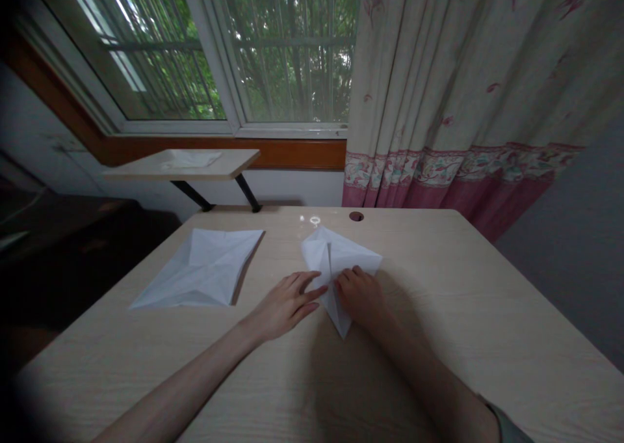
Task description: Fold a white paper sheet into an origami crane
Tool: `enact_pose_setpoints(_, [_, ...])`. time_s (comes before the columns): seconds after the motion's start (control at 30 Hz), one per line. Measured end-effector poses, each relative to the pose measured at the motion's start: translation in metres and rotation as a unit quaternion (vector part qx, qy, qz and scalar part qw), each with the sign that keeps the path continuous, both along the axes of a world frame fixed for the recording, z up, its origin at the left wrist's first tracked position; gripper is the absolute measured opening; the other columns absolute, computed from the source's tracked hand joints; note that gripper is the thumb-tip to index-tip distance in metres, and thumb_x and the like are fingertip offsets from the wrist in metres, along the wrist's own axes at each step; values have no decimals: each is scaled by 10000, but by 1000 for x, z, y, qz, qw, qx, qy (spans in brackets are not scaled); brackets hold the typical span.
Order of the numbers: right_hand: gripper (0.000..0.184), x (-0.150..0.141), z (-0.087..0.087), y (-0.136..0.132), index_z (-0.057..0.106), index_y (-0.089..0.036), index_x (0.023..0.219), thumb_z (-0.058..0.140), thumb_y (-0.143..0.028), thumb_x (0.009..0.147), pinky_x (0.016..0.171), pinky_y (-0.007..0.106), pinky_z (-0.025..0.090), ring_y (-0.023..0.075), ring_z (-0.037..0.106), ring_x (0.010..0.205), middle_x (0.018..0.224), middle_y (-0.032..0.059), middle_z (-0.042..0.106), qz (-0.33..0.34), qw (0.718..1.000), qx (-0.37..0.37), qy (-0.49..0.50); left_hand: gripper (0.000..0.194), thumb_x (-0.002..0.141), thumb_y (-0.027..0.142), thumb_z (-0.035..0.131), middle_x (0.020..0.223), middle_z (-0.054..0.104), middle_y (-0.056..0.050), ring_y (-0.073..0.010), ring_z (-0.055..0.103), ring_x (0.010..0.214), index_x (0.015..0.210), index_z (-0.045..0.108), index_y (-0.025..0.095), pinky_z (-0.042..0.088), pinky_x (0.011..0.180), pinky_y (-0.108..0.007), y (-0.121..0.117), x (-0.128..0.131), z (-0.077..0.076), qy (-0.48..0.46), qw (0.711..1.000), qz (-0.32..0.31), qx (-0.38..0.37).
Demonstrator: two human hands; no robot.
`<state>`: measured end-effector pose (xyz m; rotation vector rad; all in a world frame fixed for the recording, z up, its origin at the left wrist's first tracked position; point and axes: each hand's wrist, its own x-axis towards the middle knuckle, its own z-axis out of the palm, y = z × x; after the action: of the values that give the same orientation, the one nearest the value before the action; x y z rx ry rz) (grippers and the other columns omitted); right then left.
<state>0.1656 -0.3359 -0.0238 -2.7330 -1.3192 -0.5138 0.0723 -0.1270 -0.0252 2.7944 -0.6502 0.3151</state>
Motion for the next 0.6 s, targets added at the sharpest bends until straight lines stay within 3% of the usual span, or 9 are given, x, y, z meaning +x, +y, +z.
enact_pose_setpoints(0.33, [184, 8, -12, 4, 621, -210, 874, 471, -216, 980, 628, 306, 497, 219, 653, 800, 856, 84, 677, -31, 999, 25, -3, 363, 1006, 342, 477, 1512, 423, -62, -250, 442, 1345, 1356, 547, 276, 396, 1120, -450, 0, 1, 0, -3, 1000, -8, -9])
enact_pose_setpoints(0.6, [187, 7, -14, 4, 616, -212, 869, 464, -201, 977, 650, 309, 501, 213, 639, 814, 847, 71, 669, -36, 999, 13, -4, 303, 997, 272, 489, 1454, 503, -66, -219, 492, 1316, 1272, 612, 238, 445, 1094, -404, 1, 1, -5, -20, 999, 6, -28])
